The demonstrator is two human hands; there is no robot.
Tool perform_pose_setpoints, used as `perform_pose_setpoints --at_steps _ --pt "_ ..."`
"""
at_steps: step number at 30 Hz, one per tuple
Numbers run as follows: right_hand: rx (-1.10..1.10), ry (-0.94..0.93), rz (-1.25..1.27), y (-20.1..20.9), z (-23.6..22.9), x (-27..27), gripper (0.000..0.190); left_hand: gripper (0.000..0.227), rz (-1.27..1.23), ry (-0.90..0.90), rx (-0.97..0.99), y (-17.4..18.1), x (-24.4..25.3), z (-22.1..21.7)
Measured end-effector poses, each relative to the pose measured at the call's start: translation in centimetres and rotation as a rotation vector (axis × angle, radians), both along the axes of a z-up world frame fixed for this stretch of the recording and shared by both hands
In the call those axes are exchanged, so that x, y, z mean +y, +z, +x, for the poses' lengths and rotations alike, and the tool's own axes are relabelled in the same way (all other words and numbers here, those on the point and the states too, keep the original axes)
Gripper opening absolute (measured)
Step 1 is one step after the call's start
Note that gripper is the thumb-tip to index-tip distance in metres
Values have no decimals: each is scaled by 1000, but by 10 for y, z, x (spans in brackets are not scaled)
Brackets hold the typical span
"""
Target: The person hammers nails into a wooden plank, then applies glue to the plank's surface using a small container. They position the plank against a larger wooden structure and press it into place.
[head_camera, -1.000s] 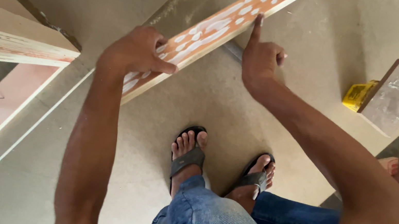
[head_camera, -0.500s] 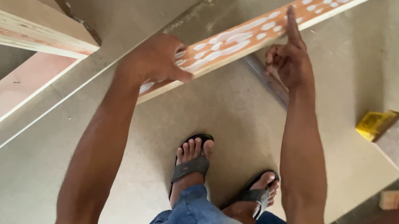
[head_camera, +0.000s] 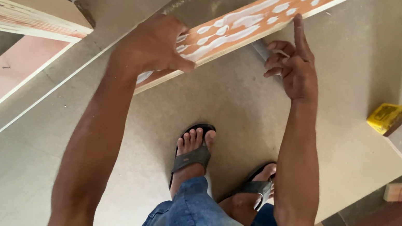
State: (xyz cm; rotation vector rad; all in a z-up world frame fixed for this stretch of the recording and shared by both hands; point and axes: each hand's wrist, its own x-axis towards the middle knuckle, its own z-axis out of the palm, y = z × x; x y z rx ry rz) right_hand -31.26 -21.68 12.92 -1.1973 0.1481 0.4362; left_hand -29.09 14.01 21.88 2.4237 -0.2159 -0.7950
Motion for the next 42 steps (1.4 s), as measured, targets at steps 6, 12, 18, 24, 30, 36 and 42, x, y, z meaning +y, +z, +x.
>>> perform_pose_setpoints --at_steps 6,12,18,24,30,36,42 --pt "-60 6 -191 19 0 0 97 57 35 -77 -112 -6 -1 -1" --pt "-80 43 -378 32 5 -4 83 70 -34 -104 -287 -20 -2 -8" --pt "-130 -13 -622 27 4 -12 60 69 -15 -116 -361 -19 -7 -15" --pt "-492 -52 -1033 -11 15 7 96 63 3 -53 -236 -11 -13 -20" --pt "-545 -101 -1190 -46 -6 38 95 59 19 -66 -360 -4 -17 -29" --pt "-650 -111 -1286 -36 -29 71 98 57 58 -65 -311 -10 -19 -31" --pt "-567 50 -1271 -39 -89 114 94 56 -32 -37 -319 -23 -16 -34"
